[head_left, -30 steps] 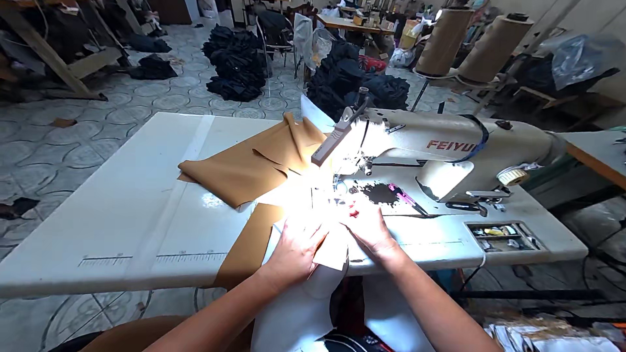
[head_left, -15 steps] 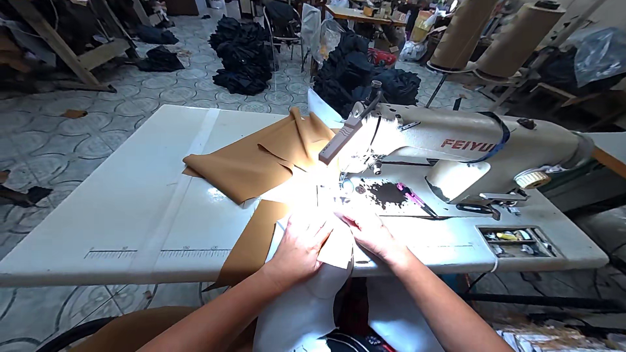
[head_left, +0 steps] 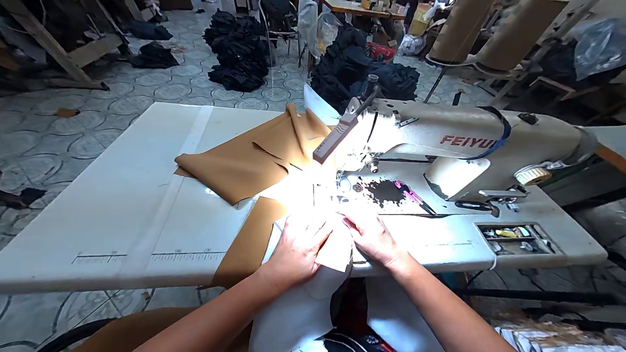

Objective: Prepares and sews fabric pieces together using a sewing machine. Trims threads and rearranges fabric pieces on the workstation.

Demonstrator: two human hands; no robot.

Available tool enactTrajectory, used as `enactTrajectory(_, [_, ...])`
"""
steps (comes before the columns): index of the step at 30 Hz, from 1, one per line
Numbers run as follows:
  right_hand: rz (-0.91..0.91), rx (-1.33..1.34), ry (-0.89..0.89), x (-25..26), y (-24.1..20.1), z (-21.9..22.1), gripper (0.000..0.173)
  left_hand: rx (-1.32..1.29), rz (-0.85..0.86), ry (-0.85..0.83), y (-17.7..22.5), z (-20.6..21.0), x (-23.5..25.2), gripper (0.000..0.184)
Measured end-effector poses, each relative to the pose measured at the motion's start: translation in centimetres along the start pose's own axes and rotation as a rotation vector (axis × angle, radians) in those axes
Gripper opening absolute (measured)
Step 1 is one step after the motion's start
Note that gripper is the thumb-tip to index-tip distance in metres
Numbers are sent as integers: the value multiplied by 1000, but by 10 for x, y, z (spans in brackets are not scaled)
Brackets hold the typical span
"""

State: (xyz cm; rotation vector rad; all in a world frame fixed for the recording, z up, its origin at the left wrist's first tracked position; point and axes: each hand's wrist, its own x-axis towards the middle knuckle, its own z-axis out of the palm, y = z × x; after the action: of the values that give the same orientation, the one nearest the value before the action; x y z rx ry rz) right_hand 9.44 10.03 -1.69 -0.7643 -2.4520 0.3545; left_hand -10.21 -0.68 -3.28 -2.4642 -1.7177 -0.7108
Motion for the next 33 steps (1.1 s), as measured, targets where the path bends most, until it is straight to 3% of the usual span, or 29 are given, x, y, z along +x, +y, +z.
enactTrajectory(9, [124, 6, -171, 29, 25, -13, 26, -170, 47, -251, -22, -6, 46, 59])
enactTrajectory(16, [354, -42, -320, 59, 23, -22, 29, -190, 40, -361, -41, -11, 73, 56])
enactTrajectory(33, [396, -26, -197, 61, 28, -13, 29, -189, 99, -358, -54, -10, 85, 57])
